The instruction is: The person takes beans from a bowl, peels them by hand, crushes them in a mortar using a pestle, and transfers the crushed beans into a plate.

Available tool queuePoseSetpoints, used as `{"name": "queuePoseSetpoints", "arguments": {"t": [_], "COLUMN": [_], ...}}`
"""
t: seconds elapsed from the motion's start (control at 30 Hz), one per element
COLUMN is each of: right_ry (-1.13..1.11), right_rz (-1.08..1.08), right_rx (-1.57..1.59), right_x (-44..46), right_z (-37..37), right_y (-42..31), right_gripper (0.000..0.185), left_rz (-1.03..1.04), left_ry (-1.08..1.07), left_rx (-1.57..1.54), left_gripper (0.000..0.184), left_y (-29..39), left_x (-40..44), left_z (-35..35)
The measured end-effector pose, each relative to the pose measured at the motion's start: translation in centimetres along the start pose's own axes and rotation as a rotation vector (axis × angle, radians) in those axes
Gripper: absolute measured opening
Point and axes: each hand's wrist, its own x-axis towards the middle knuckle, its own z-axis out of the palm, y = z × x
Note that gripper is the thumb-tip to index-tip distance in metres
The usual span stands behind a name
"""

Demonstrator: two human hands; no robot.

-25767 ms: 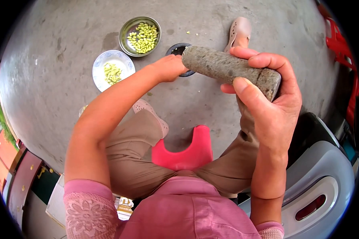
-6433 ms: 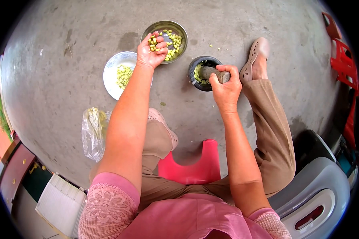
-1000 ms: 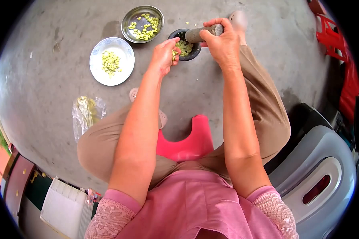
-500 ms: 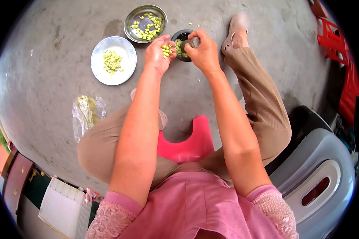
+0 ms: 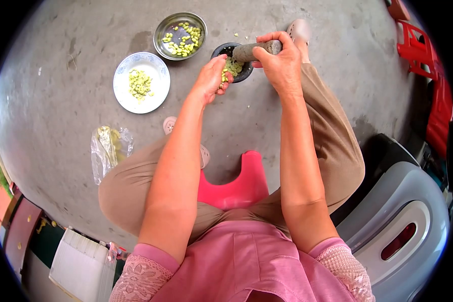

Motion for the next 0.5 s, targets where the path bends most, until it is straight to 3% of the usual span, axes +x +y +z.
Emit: {"name": "queuePoseSetpoints", "arguments": {"t": [0.17,0.27,0.5], "right_ry": [0.0,-0.006,-0.068], "right_rz": [-0.069,-0.095,-0.132], "right_rx": [-0.1,-0.142,-0.111], "right_x": [-0.2,-1.0,-1.0], "right_z": [-0.1,0.0,2.0], "right_y": [-0.4,-2.7,-0.9], "right_gripper": [0.021,0.022,0.022], "left_rz": [0.012,0.108,0.206], "left_ry": [0.012,0.082,0.206], "left_rx": [-0.073,-0.312,-0.729], "left_gripper": [0.031,0.016,0.019], "left_y": [-0.3,0.4,0.4], "left_x": [1.0,1.3,1.9], "left_z": [-1.2,-2.3,-4.2]}}
